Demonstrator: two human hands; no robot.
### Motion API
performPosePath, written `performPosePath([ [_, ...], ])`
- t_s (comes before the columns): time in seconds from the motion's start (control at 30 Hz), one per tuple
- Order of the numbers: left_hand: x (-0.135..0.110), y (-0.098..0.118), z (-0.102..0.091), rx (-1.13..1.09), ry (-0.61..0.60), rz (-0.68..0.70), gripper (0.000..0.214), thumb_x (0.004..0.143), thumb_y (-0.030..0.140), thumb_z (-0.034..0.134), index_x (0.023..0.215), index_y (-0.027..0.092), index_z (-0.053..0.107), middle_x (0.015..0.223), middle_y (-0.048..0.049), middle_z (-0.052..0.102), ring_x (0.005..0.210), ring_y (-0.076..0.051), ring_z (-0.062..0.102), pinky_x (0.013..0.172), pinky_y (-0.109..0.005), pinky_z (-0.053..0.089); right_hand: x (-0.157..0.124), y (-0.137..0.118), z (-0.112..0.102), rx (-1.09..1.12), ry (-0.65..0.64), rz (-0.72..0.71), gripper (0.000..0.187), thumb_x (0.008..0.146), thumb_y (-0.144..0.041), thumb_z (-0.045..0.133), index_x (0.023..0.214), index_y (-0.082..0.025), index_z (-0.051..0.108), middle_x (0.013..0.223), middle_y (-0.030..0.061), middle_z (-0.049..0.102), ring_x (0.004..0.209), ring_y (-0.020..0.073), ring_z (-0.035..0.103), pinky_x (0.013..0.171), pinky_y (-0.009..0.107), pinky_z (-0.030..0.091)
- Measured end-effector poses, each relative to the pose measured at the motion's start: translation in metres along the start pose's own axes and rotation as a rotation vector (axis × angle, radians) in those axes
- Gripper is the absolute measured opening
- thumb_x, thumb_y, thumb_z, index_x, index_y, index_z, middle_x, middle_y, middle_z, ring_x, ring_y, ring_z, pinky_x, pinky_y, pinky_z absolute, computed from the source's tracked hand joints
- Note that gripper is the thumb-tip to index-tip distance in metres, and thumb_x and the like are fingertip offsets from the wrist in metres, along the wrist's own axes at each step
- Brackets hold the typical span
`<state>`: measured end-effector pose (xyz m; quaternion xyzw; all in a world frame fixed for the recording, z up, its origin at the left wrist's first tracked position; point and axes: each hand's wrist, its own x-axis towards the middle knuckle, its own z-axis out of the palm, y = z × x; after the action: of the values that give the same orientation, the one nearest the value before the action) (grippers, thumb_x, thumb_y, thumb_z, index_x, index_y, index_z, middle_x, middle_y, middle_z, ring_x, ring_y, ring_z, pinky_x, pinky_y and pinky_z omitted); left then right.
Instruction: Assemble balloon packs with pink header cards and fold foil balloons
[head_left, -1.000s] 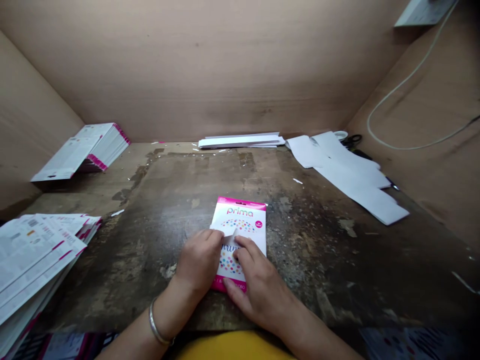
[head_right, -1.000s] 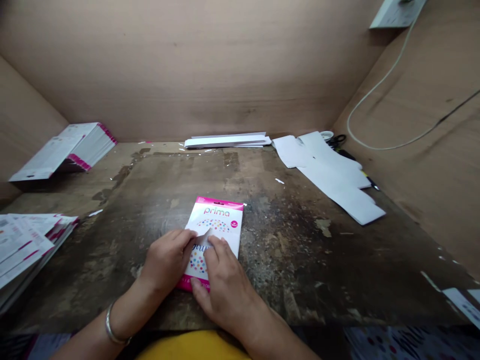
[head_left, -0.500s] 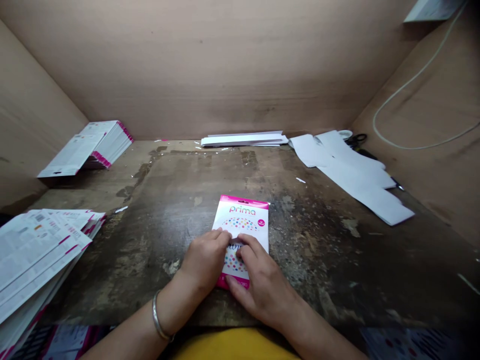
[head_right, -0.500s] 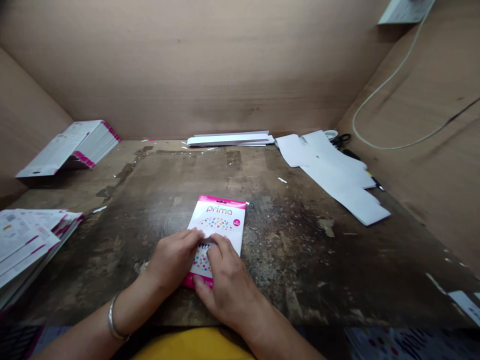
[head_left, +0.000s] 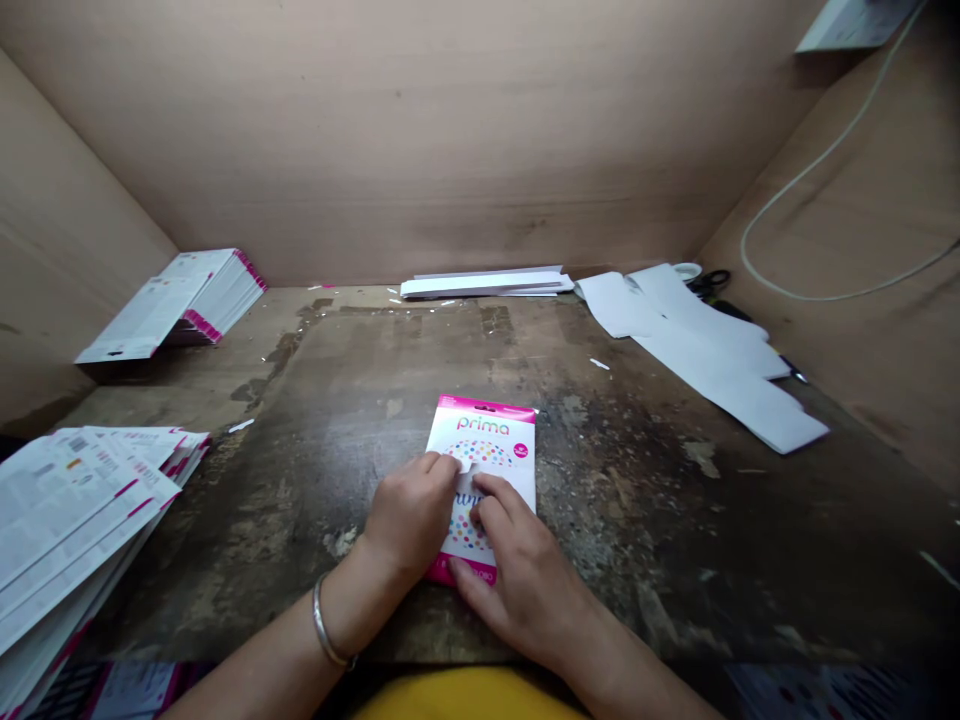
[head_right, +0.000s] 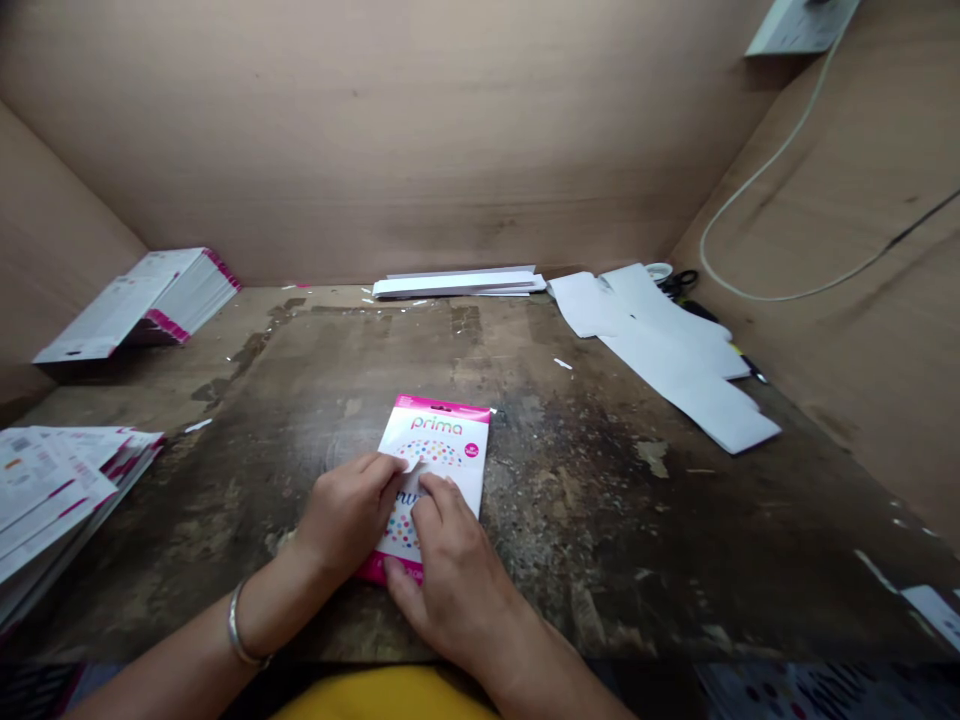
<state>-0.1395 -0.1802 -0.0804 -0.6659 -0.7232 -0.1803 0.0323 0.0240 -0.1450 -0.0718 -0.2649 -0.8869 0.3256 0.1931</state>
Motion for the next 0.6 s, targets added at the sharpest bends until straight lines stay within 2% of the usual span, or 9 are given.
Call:
performPosePath([
  [0.33,-0.001,0.012,-0.001,-0.008,-0.064,0.028,0.009,0.083,0.012,0.055,0.081,0.017,0.061,0.077,-0.0027,0.066,0.071,-0.019,0.062,0.064,-0.03,0.051,0.001,0.002,0.001,0.03,0.028,-0.034,0.028,0.076,-0.016,0.058,0.103,-0.017,0.049,0.13,0.0131,0.04,0.125,0.025,0.036,0.106,0.041,0.036],
  [0.47,-0.006,0.015,-0.001,-0.023,-0.064,0.064,0.02,0.082,0.008,0.055,0.1,0.013,0.062,0.103,-0.0113,0.068,0.096,-0.024,0.064,0.085,-0.036,0.053,0.001,0.002,0.002,0.06,0.018,-0.041,0.037,0.073,-0.013,0.06,0.108,-0.018,0.048,0.129,0.0114,0.042,0.124,0.0243,0.037,0.107,0.04,0.035],
  [0.6,-0.014,0.011,0.0,-0.074,-0.086,0.095,0.045,0.084,0.005,0.047,0.129,0.009,0.045,0.121,-0.0167,0.06,0.111,-0.024,0.058,0.094,-0.037,0.049,0.001,0.003,0.004,0.049,0.049,-0.004,0.057,0.071,-0.018,0.066,0.123,-0.015,0.041,0.131,0.0141,0.04,0.123,0.0254,0.039,0.104,0.039,0.038],
])
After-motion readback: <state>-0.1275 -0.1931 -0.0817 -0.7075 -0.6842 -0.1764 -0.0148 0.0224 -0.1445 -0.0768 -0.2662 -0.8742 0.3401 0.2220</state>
